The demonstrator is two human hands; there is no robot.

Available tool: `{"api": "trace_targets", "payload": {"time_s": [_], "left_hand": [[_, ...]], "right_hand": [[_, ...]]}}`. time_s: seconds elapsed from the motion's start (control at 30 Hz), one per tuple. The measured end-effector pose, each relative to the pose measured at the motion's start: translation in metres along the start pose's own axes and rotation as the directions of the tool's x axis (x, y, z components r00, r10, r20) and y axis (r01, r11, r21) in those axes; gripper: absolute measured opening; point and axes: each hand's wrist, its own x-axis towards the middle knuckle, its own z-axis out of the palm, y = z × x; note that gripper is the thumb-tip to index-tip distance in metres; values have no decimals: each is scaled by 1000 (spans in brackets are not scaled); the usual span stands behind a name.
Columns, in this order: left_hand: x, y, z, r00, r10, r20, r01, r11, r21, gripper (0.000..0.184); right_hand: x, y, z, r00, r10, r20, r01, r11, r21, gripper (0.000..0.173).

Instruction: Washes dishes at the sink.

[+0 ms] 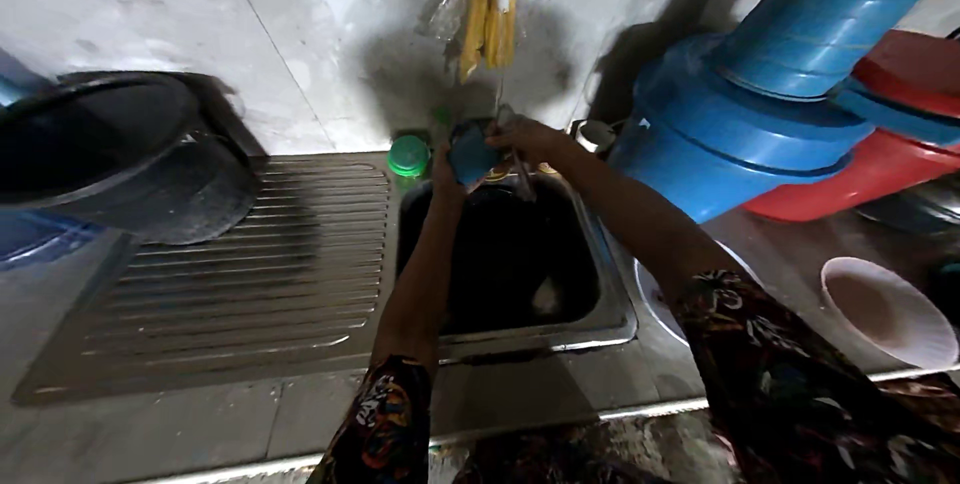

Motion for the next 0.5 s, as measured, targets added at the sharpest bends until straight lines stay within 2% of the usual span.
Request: {"api": "trace_targets", "payload": {"time_s": [0.07,0.1,0.13,0.17,0.23,0.3,0.37,0.5], "left_hand": [[-8,-1,-6,991,-89,-102,85,995,-45,52],[-13,-1,-7,979,-129,-159,117,990,-80,53],[-18,-3,-8,970,-157,-188,137,984,-115,53],[-20,-6,-9,964,-178,-197,150,977,-152,54],[-19,-17,-9,964,-206,-165,167,960,-223,56],[-16,-28,-8,971,-219,-101,180,937,-299,57],[-22,-33,-1,967,-241,-87,201,925,-322,58],[-25,-47,5,961,-276,-2,256,896,-363,55]], "right_hand": [[-5,-15,-15,1000,5,-7,-5,993,-119,18],[-5,-22,-23,1000,-1,-13,-3,959,-285,18],[-4,-28,-29,1000,-22,-5,16,859,-511,20],[-4,-34,-31,999,-27,41,48,689,-723,25],[3,-45,-28,987,60,148,117,361,-925,35],[7,-53,-14,970,175,170,157,86,-984,34],[4,-60,4,966,229,116,139,-87,-987,27],[-14,-80,30,968,219,125,161,-154,-975,21]]}}
